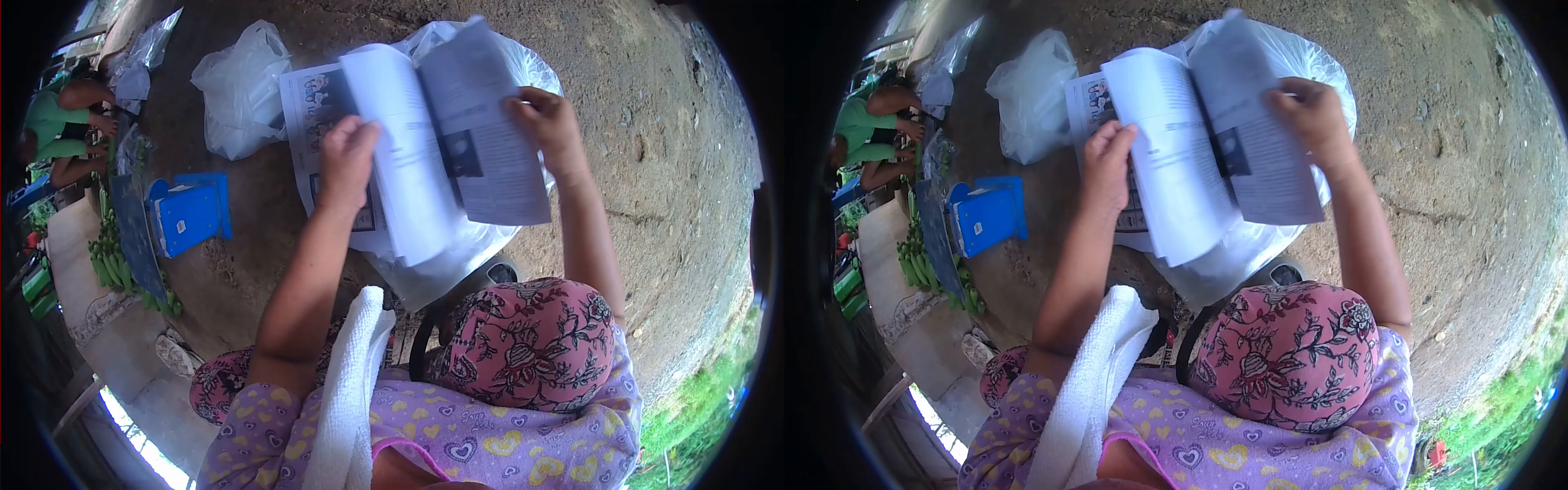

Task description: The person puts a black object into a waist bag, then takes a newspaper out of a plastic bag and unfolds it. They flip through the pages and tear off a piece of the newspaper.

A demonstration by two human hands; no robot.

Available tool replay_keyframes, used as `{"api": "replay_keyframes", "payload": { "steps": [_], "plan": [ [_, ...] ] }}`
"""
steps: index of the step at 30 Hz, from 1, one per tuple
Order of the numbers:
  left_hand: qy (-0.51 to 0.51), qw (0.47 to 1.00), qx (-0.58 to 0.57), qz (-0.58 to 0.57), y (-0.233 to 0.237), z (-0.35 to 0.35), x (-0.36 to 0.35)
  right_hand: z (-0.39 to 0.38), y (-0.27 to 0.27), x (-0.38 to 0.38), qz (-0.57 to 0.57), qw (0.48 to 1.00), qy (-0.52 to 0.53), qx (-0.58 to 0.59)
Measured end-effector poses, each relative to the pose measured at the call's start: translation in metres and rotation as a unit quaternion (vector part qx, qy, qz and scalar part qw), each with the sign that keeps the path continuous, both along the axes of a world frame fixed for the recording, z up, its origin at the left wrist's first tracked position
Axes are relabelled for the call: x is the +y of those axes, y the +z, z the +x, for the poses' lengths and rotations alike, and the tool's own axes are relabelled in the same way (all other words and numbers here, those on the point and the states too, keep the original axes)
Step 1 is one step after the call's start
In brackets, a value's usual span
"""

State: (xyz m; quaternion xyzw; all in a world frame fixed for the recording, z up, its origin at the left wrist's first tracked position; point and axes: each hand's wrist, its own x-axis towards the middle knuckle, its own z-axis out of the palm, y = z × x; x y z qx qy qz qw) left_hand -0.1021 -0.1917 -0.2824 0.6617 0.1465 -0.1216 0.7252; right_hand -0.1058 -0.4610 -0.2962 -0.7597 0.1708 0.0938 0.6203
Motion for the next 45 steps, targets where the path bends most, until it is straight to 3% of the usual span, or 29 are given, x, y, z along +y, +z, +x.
{"api": "replay_keyframes", "payload": {
  "steps": [4, 11, 15, 18, 20, 21, 24, 26, 29, 31, 33, 36, 39, 45],
  "plan": [
    [0.037, 0.998, 0.038, 0.039, -0.037, 0.004, 0.06, -0.009, -0.056, -0.065, 0.173, 0.981, -0.072, 0.054],
    [0.056, 0.985, 0.125, 0.104, -0.112, -0.021, 0.106, -0.038, -0.139, -0.094, 0.256, 0.943, -0.139, 0.161],
    [0.044, 0.976, 0.142, 0.157, -0.116, -0.027, 0.103, -0.037, -0.126, -0.09, 0.244, 0.946, -0.129, 0.169],
    [0.021, 0.966, 0.121, 0.227, -0.123, -0.025, 0.105, -0.034, -0.138, -0.095, 0.179, 0.966, -0.09, 0.165],
    [0.02, 0.955, 0.112, 0.276, -0.119, -0.024, 0.105, -0.03, -0.136, -0.093, -0.062, 0.991, -0.048, 0.108],
    [0.018, 0.948, 0.107, 0.3, -0.117, -0.024, 0.105, -0.026, -0.131, -0.09, -0.181, 0.98, -0.026, 0.077],
    [-0.008, 0.893, -0.036, 0.449, -0.127, -0.021, 0.108, 0.004, -0.1, -0.078, -0.4, 0.913, -0.035, -0.07],
    [-0.041, 0.856, -0.107, 0.503, -0.108, -0.013, 0.093, 0.03, -0.073, -0.057, -0.409, 0.903, 0.023, -0.132],
    [-0.104, 0.811, -0.215, 0.535, -0.086, 0.004, 0.067, 0.063, -0.074, -0.017, -0.39, 0.872, 0.195, -0.222],
    [-0.149, 0.801, -0.266, 0.515, -0.079, 0.017, 0.048, 0.077, -0.08, 0.015, -0.415, 0.844, 0.284, -0.186],
    [-0.194, 0.809, -0.293, 0.471, -0.078, 0.029, 0.029, 0.081, -0.101, 0.039, -0.423, 0.839, 0.317, -0.128],
    [-0.242, 0.78, -0.327, 0.476, -0.086, 0.041, 0.004, 0.08, -0.102, 0.051, -0.463, 0.818, 0.315, -0.136],
    [-0.267, 0.761, -0.333, 0.488, -0.091, 0.052, -0.015, 0.083, -0.099, 0.05, -0.433, 0.811, 0.382, -0.094],
    [-0.373, 0.73, -0.227, 0.526, -0.09, 0.056, -0.039, 0.071, -0.101, 0.045, -0.273, 0.886, 0.359, -0.107]
  ]
}}
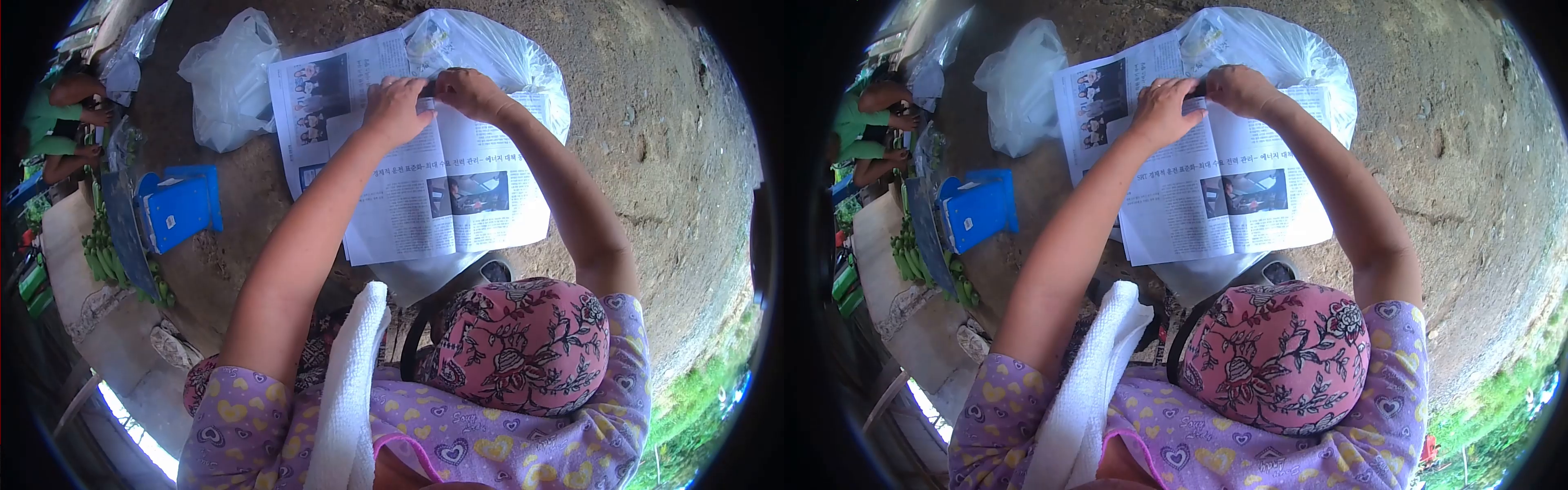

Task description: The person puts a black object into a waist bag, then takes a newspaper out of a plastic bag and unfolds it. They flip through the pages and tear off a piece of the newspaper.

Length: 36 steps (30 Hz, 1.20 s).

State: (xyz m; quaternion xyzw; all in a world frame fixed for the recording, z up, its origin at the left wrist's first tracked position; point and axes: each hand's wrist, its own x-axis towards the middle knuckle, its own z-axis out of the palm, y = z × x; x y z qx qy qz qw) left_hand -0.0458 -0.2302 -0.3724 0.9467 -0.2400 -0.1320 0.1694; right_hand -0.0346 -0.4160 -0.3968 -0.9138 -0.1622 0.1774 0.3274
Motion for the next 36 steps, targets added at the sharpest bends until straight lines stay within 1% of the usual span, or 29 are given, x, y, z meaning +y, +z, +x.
{"api": "replay_keyframes", "payload": {
  "steps": [3, 6, 12, 15, 18, 21, 24, 27, 30, 36],
  "plan": [
    [-0.01, 1.0, 0.02, 0.014, -0.007, -0.001, -0.004, -0.006, 0.003, 0.0, 0.024, 0.999, -0.024, 0.008],
    [-0.02, 0.999, 0.045, -0.016, -0.009, 0.0, 0.0, -0.009, 0.005, -0.001, 0.085, 0.996, -0.001, 0.006],
    [0.06, 0.988, 0.126, -0.063, 0.005, -0.004, 0.009, -0.013, 0.012, -0.002, 0.055, 0.996, 0.04, 0.057],
    [0.064, 0.984, 0.143, -0.087, 0.003, -0.005, 0.012, -0.014, 0.007, -0.004, 0.058, 0.997, 0.049, 0.02],
    [0.013, 0.99, 0.084, -0.111, 0.002, -0.007, 0.012, -0.017, 0.01, 0.001, 0.023, 0.998, 0.064, 0.006],
    [-0.01, 0.99, 0.079, -0.118, 0.005, -0.009, 0.012, -0.019, 0.016, 0.004, 0.017, 0.997, 0.07, 0.018],
    [-0.028, 0.985, 0.036, -0.166, -0.002, -0.011, 0.015, -0.021, 0.018, 0.001, 0.058, 0.994, 0.089, 0.005],
    [-0.026, 0.976, 0.041, -0.212, -0.004, -0.013, 0.017, -0.025, 0.014, 0.002, 0.098, 0.991, 0.077, -0.045],
    [-0.002, 0.97, 0.044, -0.238, -0.002, -0.016, 0.018, -0.027, 0.015, 0.006, 0.118, 0.988, 0.074, -0.064],
    [0.055, 0.96, 0.099, -0.257, -0.002, -0.021, 0.02, -0.034, 0.016, 0.009, 0.15, 0.985, 0.046, -0.074]
  ]
}}
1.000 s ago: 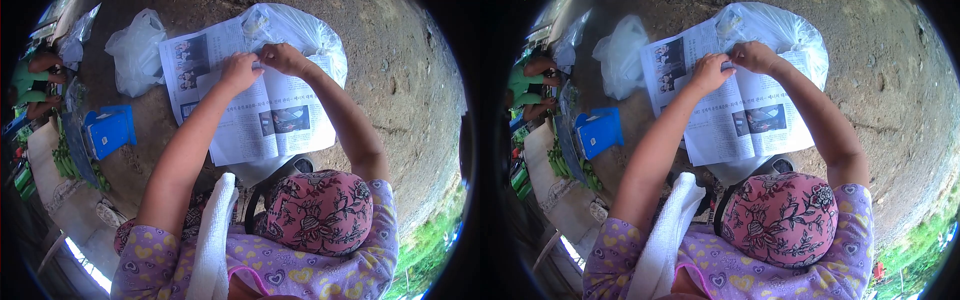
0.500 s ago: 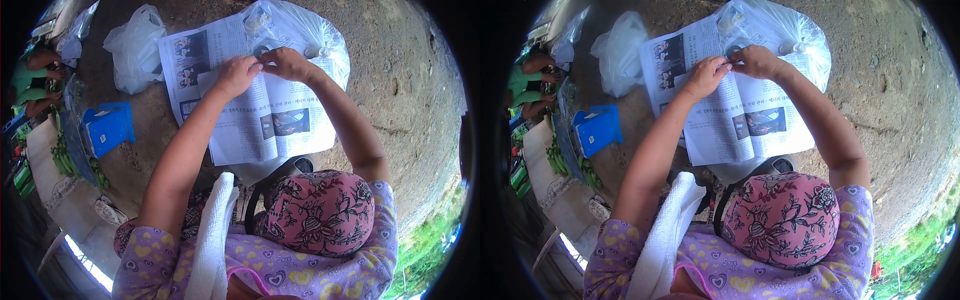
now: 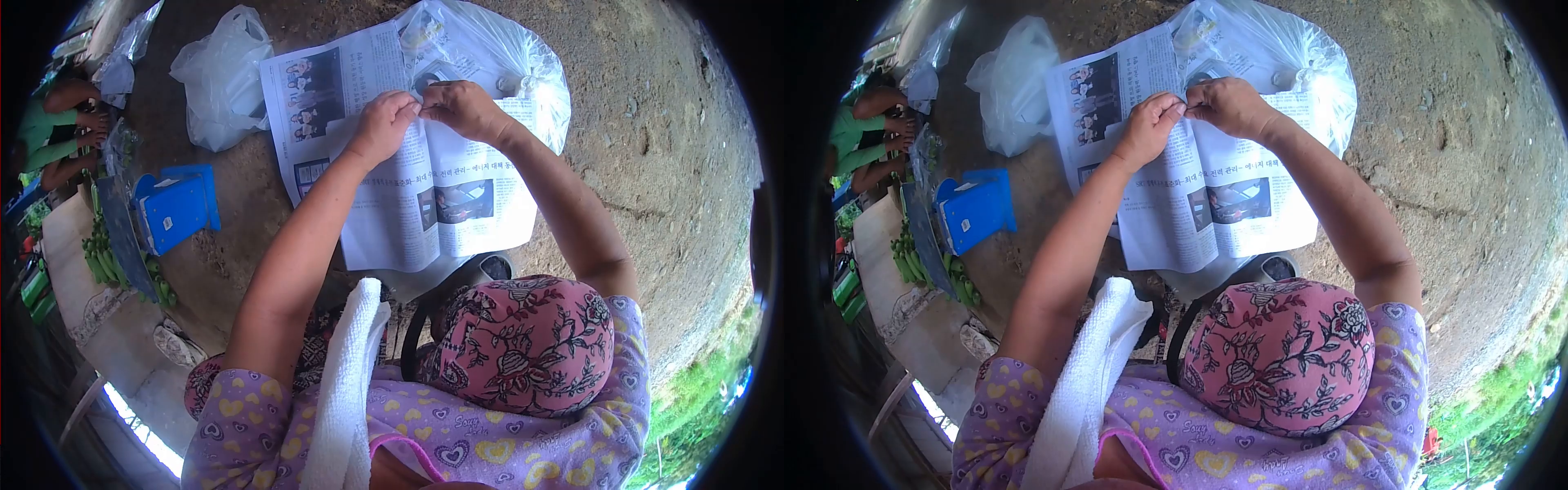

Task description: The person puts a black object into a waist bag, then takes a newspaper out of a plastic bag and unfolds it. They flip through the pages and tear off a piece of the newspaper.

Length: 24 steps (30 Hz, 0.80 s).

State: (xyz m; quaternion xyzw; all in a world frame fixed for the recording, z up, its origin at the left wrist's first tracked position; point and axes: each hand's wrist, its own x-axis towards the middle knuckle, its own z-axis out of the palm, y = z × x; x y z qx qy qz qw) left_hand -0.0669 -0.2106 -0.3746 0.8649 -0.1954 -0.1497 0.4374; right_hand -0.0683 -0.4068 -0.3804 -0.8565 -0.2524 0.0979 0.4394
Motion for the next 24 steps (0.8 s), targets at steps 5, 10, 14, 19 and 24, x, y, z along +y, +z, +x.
{"api": "replay_keyframes", "payload": {
  "steps": [5, 10, 14, 19, 24],
  "plan": [
    [0.021, 1.0, 0.008, 0.005, -0.002, -0.002, 0.0, -0.003, 0.001, 0.001, -0.019, 1.0, -0.021, -0.013],
    [-0.042, 0.981, -0.136, 0.132, 0.002, 0.012, 0.009, 0.008, 0.011, -0.045, -0.142, 0.986, -0.006, 0.092],
    [0.002, 0.959, -0.225, 0.171, 0.006, 0.009, 0.022, 0.005, 0.013, -0.099, -0.123, 0.949, -0.17, 0.234],
    [-0.081, 0.959, -0.214, 0.167, -0.014, -0.02, 0.021, -0.022, -0.026, -0.131, 0.186, 0.869, -0.29, 0.355],
    [-0.062, 0.956, -0.204, 0.204, -0.036, -0.036, 0.018, -0.065, -0.028, -0.119, 0.358, 0.761, -0.393, 0.371]
  ]
}}
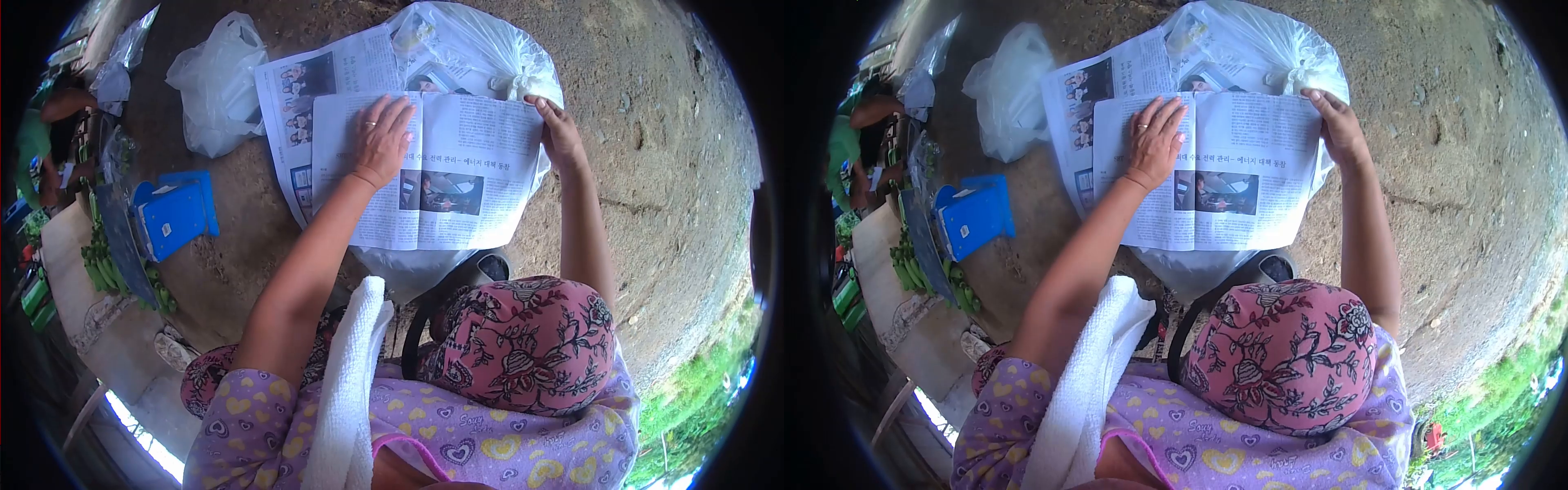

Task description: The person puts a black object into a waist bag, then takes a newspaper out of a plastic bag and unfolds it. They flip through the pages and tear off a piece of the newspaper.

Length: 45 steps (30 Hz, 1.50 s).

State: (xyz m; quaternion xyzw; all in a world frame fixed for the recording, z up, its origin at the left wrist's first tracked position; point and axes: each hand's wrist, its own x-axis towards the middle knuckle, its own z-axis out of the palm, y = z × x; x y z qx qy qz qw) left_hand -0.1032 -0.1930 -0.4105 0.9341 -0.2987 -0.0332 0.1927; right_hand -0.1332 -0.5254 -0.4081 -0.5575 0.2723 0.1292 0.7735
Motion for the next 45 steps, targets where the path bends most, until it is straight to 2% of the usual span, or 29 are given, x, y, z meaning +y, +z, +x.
{"api": "replay_keyframes", "payload": {
  "steps": [2, 5, 8, 11, 14, 16, 18, 24, 27, 30, 34, 36, 40, 42, 45],
  "plan": [
    [0.019, 0.999, 0.018, 0.026, 0.003, -0.002, -0.005, -0.015, -0.016, -0.003, -0.019, 0.999, -0.005, 0.05],
    [0.012, 0.999, 0.017, 0.033, -0.004, 0.002, -0.013, -0.02, -0.018, 0.009, -0.091, 0.995, -0.006, 0.037],
    [0.015, 0.998, -0.004, 0.064, -0.006, 0.004, -0.019, -0.012, -0.017, 0.008, -0.118, 0.989, 0.022, 0.085],
    [0.02, 0.993, 0.016, 0.114, 0.005, 0.003, -0.012, -0.017, -0.007, 0.026, -0.137, 0.988, 0.007, 0.065],
    [0.025, 0.991, 0.024, 0.128, 0.007, 0.001, -0.011, -0.031, -0.002, 0.047, -0.14, 0.983, -0.074, 0.091],
    [0.027, 0.99, 0.027, 0.135, 0.006, 0.002, -0.012, -0.038, 0.008, 0.059, -0.158, 0.978, -0.09, 0.102],
    [0.026, 0.989, 0.027, 0.142, 0.005, 0.004, -0.014, -0.05, -0.012, 0.06, -0.071, 0.987, -0.125, 0.071],
    [0.024, 0.991, 0.022, 0.132, 0.014, -0.001, -0.008, -0.073, -0.013, 0.065, -0.061, 0.979, -0.182, 0.071],
    [0.025, 0.992, 0.018, 0.126, 0.015, -0.001, -0.008, -0.087, -0.019, 0.067, 0.003, 0.973, -0.225, 0.046],
    [0.026, 0.992, 0.014, 0.126, 0.013, 0.0, -0.006, -0.098, -0.004, 0.067, 0.011, 0.973, -0.22, 0.063],
    [0.027, 0.992, 0.007, 0.125, 0.011, 0.001, -0.003, -0.116, 0.015, 0.082, -0.031, 0.986, -0.123, 0.11],
    [0.028, 0.992, 0.006, 0.127, 0.009, 0.001, -0.002, -0.129, 0.009, 0.086, -0.03, 0.99, -0.118, 0.078],
    [0.028, 0.992, 0.006, 0.123, 0.007, 0.004, -0.004, -0.145, 0.01, 0.084, -0.102, 0.977, -0.145, 0.119],
    [0.026, 0.992, 0.005, 0.121, 0.005, 0.004, -0.006, -0.158, 0.003, 0.079, -0.045, 0.974, -0.206, 0.08],
    [0.029, 0.993, 0.005, 0.119, 0.002, 0.002, -0.01, -0.171, 0.019, 0.084, 0.042, 0.968, -0.227, 0.095]
  ]
}}
